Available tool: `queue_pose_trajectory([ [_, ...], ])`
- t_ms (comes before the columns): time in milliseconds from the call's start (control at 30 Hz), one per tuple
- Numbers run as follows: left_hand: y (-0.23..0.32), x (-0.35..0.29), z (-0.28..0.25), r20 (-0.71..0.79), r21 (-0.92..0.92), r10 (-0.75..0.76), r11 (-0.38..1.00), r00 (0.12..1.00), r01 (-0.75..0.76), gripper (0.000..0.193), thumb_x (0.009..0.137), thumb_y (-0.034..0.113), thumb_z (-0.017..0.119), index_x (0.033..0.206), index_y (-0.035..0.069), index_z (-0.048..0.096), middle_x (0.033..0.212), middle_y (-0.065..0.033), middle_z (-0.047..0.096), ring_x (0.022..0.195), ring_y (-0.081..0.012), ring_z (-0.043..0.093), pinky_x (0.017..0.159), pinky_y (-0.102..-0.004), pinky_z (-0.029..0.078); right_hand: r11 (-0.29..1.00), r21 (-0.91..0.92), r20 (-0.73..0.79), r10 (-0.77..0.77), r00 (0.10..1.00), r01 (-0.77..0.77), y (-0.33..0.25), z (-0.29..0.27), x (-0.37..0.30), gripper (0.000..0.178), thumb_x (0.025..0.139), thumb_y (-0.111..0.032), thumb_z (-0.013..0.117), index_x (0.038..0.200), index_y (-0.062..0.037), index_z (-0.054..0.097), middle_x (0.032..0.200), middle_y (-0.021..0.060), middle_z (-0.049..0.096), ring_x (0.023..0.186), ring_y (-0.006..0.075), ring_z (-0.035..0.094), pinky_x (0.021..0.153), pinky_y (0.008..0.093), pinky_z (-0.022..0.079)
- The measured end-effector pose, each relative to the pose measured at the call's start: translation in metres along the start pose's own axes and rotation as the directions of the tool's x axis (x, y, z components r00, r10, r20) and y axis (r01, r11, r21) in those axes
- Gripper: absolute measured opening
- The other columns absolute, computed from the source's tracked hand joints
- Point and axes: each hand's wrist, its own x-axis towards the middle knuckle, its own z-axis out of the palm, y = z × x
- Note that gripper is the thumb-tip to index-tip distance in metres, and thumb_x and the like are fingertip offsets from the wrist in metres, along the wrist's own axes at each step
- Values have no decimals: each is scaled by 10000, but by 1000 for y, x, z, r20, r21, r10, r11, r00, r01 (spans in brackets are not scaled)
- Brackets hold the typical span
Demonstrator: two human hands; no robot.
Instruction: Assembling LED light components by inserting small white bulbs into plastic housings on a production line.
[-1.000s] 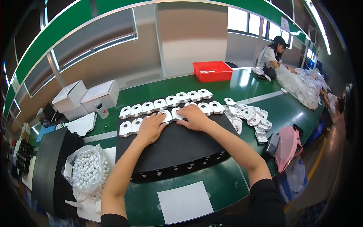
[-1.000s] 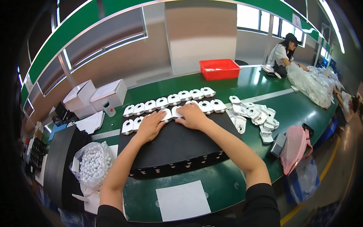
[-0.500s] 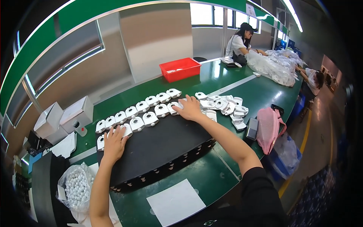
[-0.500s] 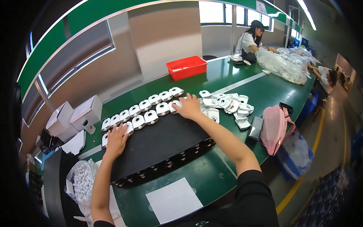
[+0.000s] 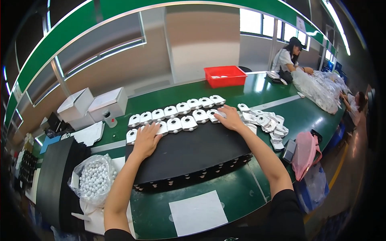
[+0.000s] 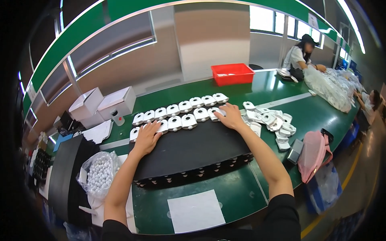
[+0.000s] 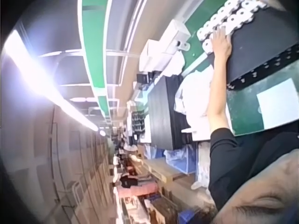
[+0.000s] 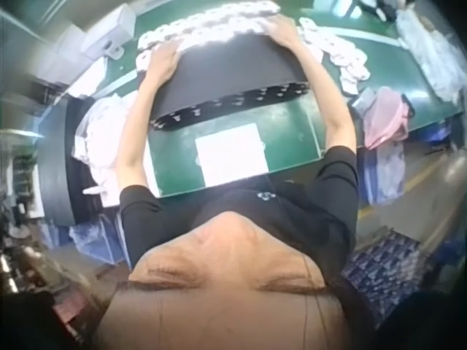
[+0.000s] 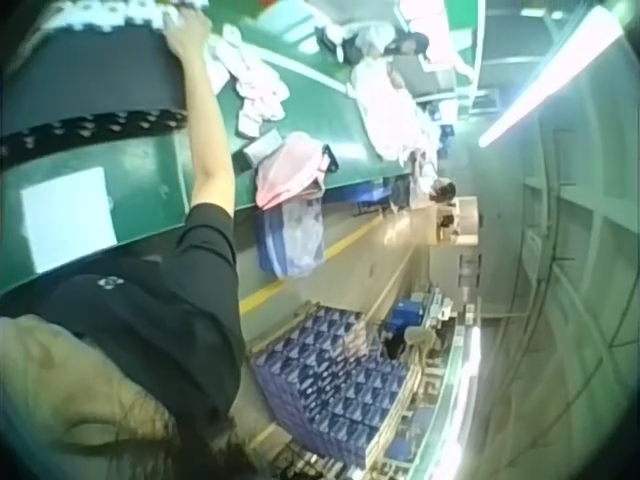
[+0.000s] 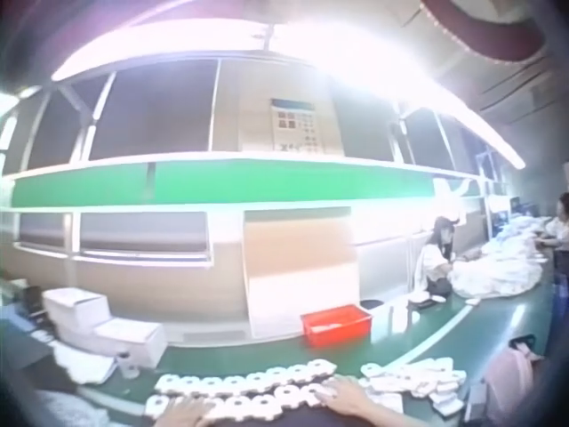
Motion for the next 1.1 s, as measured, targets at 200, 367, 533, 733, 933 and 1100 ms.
queue_pose_trajectory([
  [200,0,-8,-12,-98,77,-58,995,993,66,473,867,371,470,1239,80,441,1301,-143,404,1221,-314,346,1003,-502,231,999,-13,32,35,999,-35,-10,-5,-2,510,777,-486,548,1110,-103,590,1249,197,454,1181,359,364,996,458,241],
  [367,-11,-26,-14,-90,177,-281,940,956,293,520,863,432,451,1266,105,423,1320,-173,374,1222,-444,281,972,-582,217,976,-52,10,-211,977,211,-18,-8,-8,454,800,-446,541,1152,-159,557,1222,116,492,1188,300,368,1007,473,194],
  [533,-16,-26,-14,46,68,-347,937,937,344,519,881,450,395,1291,133,395,1357,-150,342,1247,-408,263,986,-561,207,956,-8,189,-288,939,295,-20,-7,0,375,841,-371,517,1155,-170,554,1238,81,489,1183,259,395,999,478,225],
  [733,9,-11,-14,-160,108,-114,985,981,132,549,862,430,452,1266,61,403,1303,-154,399,1241,-344,308,984,-544,219,910,-76,23,-407,913,408,-47,-3,-10,353,833,-287,546,1140,-114,548,1246,86,486,1190,281,392,998,433,249],
  [933,72,31,14,-108,16,55,998,993,-53,530,856,402,472,1256,59,416,1291,-145,425,1214,-309,372,1007,-500,219,904,-1,155,-423,893,428,-80,13,-29,437,856,-356,500,1188,-73,474,1246,104,474,1201,239,386,1001,507,221],
  [1100,97,58,40,-97,23,22,1000,995,-19,438,873,383,433,1176,73,493,1224,-127,491,1140,-297,438,972,-512,276,898,-45,-52,-439,897,437,-65,-10,-28,432,844,-290,534,1210,-75,451,1255,127,451,1180,273,397,982,453,271],
])
